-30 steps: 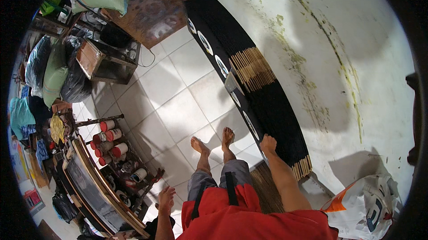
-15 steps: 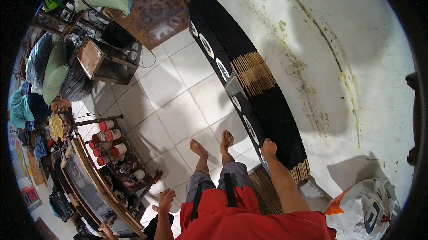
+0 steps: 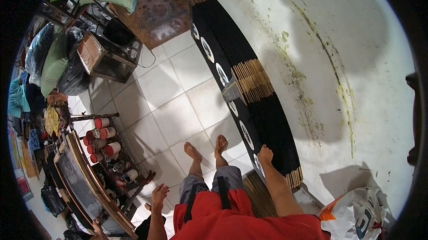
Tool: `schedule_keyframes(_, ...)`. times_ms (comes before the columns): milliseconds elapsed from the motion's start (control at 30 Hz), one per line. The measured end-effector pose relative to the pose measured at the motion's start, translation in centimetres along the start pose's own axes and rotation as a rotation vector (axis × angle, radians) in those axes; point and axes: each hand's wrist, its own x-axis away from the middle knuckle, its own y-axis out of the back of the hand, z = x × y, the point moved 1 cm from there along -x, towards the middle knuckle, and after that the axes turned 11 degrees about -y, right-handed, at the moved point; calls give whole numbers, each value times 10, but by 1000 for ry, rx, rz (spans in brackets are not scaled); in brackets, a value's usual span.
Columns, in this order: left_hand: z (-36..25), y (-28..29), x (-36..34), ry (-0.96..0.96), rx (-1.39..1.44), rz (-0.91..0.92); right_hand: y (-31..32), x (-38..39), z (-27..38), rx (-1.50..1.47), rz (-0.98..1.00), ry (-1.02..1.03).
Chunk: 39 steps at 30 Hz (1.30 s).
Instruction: The person repeatedly lifts a screen-printing frame to reveal printed fabric, then carries the fabric to a nearby stack and places it on top. This cycle repeats throughout the clip.
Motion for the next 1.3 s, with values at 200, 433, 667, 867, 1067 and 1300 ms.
schedule_keyframes(200,4,7,0,-18,54,25,-2,-3,-3,3,-81,-9)
schedule_keyframes(433,21,13,3,99,-22,15,-4,-1,-4,-3,-92,-23)
schedule_keyframes(667,17,15,-3,89,-16,49,22,21,7,-184,-169,-33)
schedule_keyframes(867,9,11,-27,78,5,125,45,64,66,-432,-180,-51)
schedule_keyframes(1067,-3,29,-73,15,-55,319,77,144,106,-520,125,112)
schedule_keyframes(1300,-40,56,-121,56,-158,321,46,183,105,-637,130,-68)
